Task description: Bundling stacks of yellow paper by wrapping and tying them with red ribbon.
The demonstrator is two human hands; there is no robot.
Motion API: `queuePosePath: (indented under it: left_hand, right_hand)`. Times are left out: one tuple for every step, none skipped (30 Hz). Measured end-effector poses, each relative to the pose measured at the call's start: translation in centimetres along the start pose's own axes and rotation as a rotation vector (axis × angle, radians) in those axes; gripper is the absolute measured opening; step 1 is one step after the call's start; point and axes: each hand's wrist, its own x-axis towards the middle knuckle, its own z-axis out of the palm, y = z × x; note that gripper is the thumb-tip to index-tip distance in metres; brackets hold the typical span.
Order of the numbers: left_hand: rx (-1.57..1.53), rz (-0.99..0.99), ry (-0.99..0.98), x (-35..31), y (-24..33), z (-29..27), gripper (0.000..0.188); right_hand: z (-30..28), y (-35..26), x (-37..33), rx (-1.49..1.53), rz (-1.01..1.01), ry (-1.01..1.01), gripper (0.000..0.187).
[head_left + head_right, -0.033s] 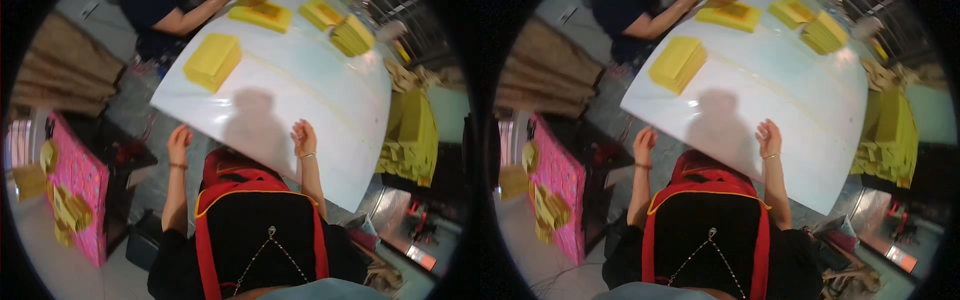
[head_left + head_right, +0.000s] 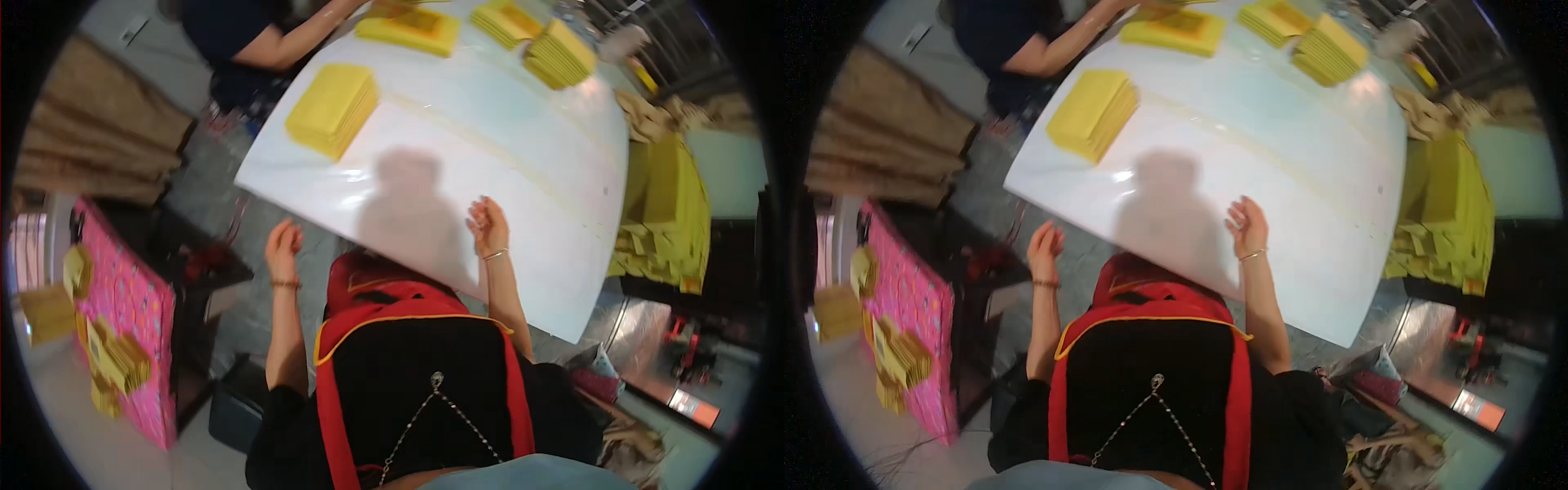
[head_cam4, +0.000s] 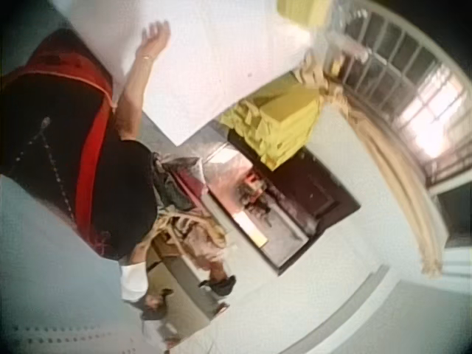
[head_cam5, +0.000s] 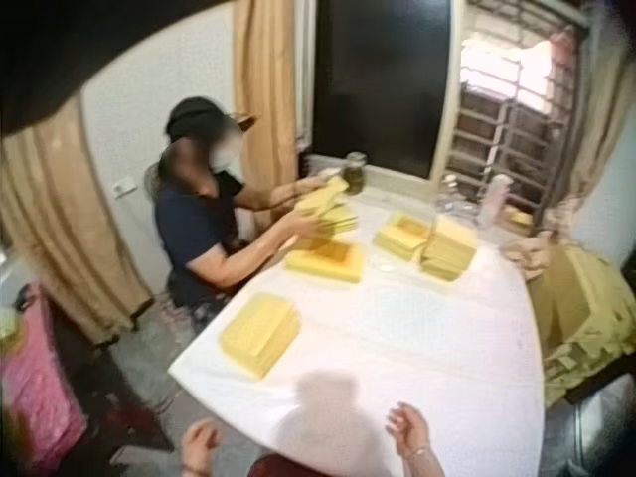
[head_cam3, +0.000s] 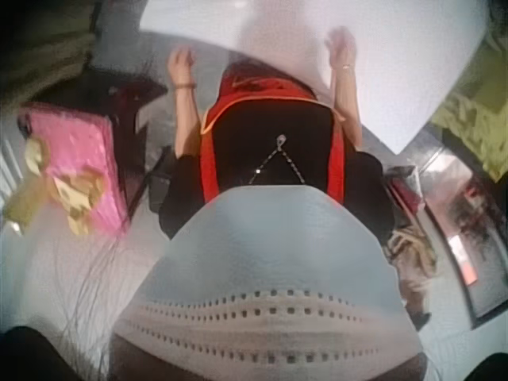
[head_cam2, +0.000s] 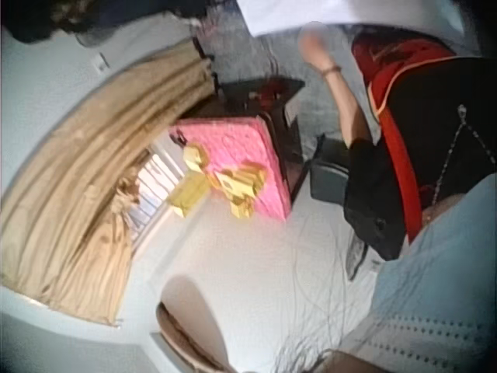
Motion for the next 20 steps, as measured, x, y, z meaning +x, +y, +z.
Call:
queuePosePath:
  left_hand:
    - [-0.001,0.013,0.065,-0.6,-0.8,-0.4,0.025]
    - [0.003,0.020,0.073,-2.0,-0.7,0.4,0.024]
    - [0.008,0.032,0.088,-3.1,-0.5,1.2,0.023]
    - [0.020,0.065,0.080,-3.8,-0.8,2.0,0.022]
    - [0.034,0.098,0.073,-4.3,-1.2,3.2,0.022]
    - [0.049,0.161,0.047,-4.5,-1.8,4.2,0.021]
    - [0.066,0.197,-0.016,-4.9,-1.3,5.9,0.021]
    - [0.084,0.232,-0.078,-5.4,-0.7,7.7,0.020]
    - [0.094,0.216,-0.129,-5.7,0.0,9.8,0.019]
    - [0.105,0.192,-0.212,-6.1,0.8,11.9,0.020]
    - [0.119,0.166,-0.292,-6.4,1.4,13.8,0.020]
    - [0.118,0.143,-0.375,-6.7,2.0,15.8,0.021]
    - [0.117,0.120,-0.451,-7.0,2.3,17.8,0.021]
    - [0.141,0.159,-0.526,-7.2,2.3,19.3,0.021]
    - [0.163,0.198,-0.599,-7.0,1.9,20.8,0.021]
    - [0.155,0.240,-0.652,-6.9,1.7,21.9,0.021]
    - [0.189,0.240,-0.677,-6.9,1.7,22.5,0.021]
    - [0.223,0.235,-0.705,-7.1,2.0,23.1,0.022]
    - [0.264,0.217,-0.714,-7.0,2.3,23.5,0.022]
    - [0.279,0.197,-0.727,-6.8,2.5,23.7,0.023]
  right_hand:
    - [0.0,-0.4,0.0,-0.025,0.018,-0.005,0.026]
    - [-0.3,-1.0,0.2,-0.042,0.020,0.005,0.025]
    - [-0.5,-1.8,0.6,-0.057,0.026,0.009,0.023]
    - [-0.4,-2.6,0.7,-0.089,0.016,0.003,0.023]
    - [-0.4,-3.4,0.7,-0.069,-0.008,0.009,0.023]
    - [-0.4,-4.0,0.8,-0.063,-0.011,-0.019,0.023]
    - [-0.6,-4.5,0.8,-0.055,-0.012,-0.044,0.024]
    - [-1.0,-5.0,0.8,-0.039,-0.023,-0.042,0.024]
    - [-1.4,-5.3,0.8,-0.075,-0.024,-0.044,0.025]
    - [-1.9,-5.5,0.7,-0.115,-0.018,-0.052,0.026]
    - [-2.6,-5.5,0.6,-0.124,-0.007,-0.061,0.028]
    - [-3.7,-5.3,0.7,-0.115,-0.005,-0.065,0.028]
    - [-4.8,-4.9,0.9,-0.074,0.013,-0.062,0.029]
    - [-5.9,-4.5,0.9,-0.034,0.034,-0.061,0.029]
    - [-6.8,-4.3,0.7,0.026,0.049,-0.032,0.028]
    - [-7.3,-4.0,0.5,0.027,0.058,-0.049,0.028]
    - [-7.8,-3.7,0.5,0.073,0.059,-0.049,0.028]
    - [-8.2,-3.6,0.3,0.119,0.061,-0.043,0.027]
    - [-8.3,-3.4,0.5,0.119,0.058,-0.084,0.027]
    - [-8.4,-3.5,1.0,0.119,0.071,-0.097,0.027]
